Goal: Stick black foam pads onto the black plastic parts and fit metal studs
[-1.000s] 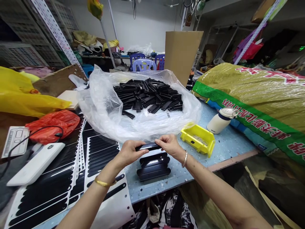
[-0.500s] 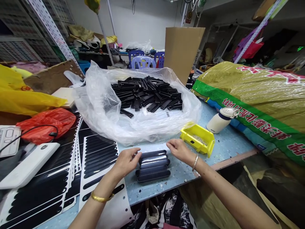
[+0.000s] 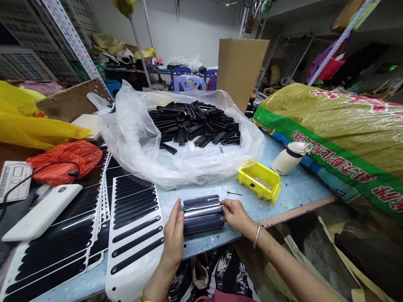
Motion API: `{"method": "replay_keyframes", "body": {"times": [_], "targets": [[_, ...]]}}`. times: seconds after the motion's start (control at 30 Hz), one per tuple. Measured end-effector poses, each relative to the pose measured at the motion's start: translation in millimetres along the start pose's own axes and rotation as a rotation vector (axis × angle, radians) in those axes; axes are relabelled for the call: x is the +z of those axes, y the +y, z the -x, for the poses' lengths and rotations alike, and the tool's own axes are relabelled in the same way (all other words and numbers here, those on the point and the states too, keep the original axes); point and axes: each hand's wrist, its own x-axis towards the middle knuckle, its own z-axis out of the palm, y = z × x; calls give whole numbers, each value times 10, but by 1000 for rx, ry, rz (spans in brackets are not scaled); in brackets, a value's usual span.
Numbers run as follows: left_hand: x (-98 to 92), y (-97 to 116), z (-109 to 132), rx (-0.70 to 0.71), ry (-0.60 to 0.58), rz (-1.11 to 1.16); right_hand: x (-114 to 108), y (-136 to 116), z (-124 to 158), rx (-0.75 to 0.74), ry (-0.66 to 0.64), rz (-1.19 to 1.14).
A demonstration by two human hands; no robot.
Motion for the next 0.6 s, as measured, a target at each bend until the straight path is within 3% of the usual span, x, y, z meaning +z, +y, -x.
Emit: {"method": "replay_keyframes", "body": {"times": [0.17, 0.33, 0.47, 0.6], "targets": [[49, 99, -25, -19, 19, -50, -6, 16, -11, -41, 19, 75], [-100, -66, -82, -77, 14, 171, -69, 226, 44, 18, 80, 43], [-272, -123, -117, -109, 6, 271, -245, 403, 36, -7, 190, 322], [-335, -58, -131, -115, -5, 222, -369, 507, -111, 21, 256, 505]]}}
